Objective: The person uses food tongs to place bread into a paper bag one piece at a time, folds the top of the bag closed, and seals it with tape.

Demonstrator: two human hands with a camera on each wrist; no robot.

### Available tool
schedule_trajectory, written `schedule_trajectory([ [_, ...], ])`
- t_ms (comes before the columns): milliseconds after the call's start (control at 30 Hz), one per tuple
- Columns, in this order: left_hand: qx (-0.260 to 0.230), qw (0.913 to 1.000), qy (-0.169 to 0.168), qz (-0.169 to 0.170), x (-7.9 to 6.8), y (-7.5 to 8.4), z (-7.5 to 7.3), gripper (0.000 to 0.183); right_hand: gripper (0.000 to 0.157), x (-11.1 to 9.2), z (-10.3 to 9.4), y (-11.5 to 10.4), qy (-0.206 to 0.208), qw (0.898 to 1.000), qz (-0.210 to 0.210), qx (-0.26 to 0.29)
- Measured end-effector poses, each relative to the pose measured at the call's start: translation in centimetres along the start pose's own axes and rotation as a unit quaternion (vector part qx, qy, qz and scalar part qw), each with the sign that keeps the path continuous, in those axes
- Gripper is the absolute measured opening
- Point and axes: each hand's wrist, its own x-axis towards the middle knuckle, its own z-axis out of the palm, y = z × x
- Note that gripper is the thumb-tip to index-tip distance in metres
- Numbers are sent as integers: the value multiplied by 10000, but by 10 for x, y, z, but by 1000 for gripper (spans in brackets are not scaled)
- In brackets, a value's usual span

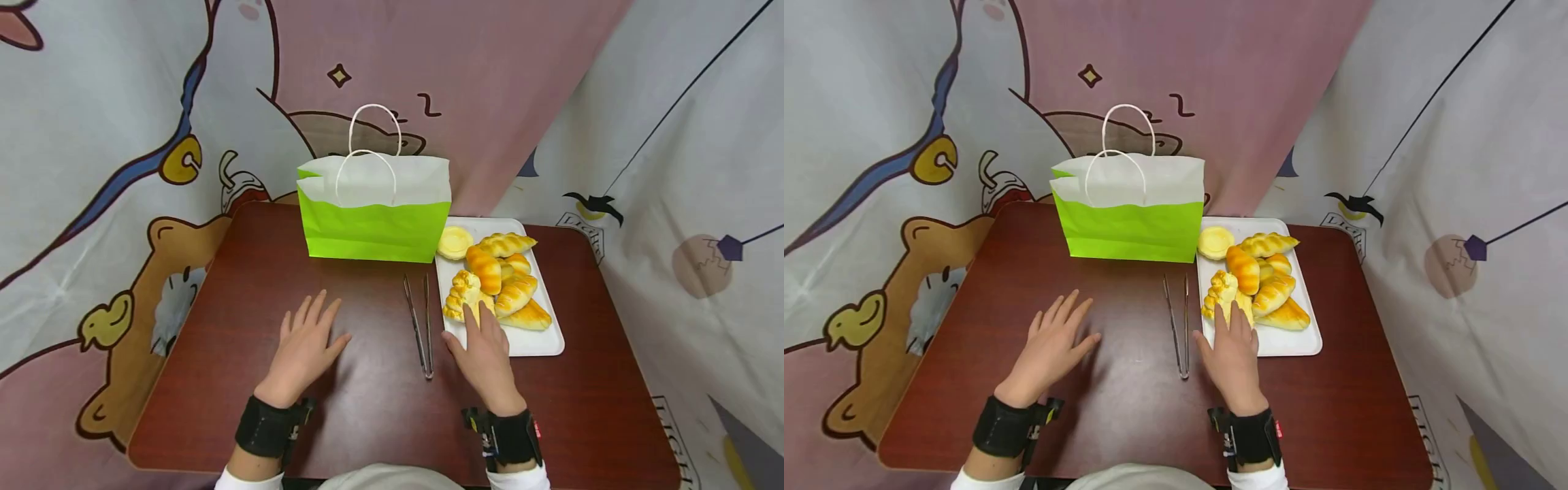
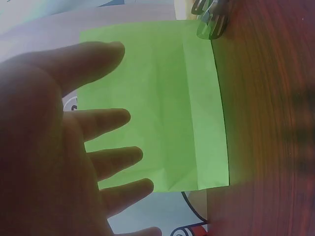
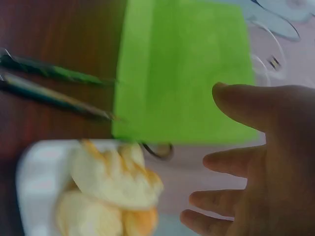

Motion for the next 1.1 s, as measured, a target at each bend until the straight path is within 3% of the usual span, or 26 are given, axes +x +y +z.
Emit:
schedule_trajectory([
  [100, 57, 10000, -25, 29, 7, -2, -1, 72, 68, 5, 19, -6, -69, 9998, -185, -88],
  [267, 201, 9988, 397, 188, 29, -9, -15, 74, 69, 15, 54, -13, -266, 9987, -234, -372],
  [500, 227, 9904, 1316, 358, 75, -28, -51, 74, 69, 14, 89, -15, -622, 9961, 2, -618],
  [633, 209, 9861, 1595, 422, 106, -41, -71, 69, 67, 13, 103, -13, -624, 9959, -18, -661],
  [767, 295, 9883, 1442, 397, 137, -49, -86, 67, 65, 13, 110, -9, -552, 9963, 15, -655],
  [867, 499, 9927, 1044, 337, 156, -54, -91, 70, 65, 13, 113, -8, -483, 9969, 25, -616],
  [967, 707, 9942, 721, 368, 169, -57, -91, 71, 68, 15, 113, -7, -429, 9976, 44, -544],
  [1100, 647, 9952, 580, 451, 180, -59, -87, 70, 75, 19, 111, -5, -348, 9985, 50, -426],
])
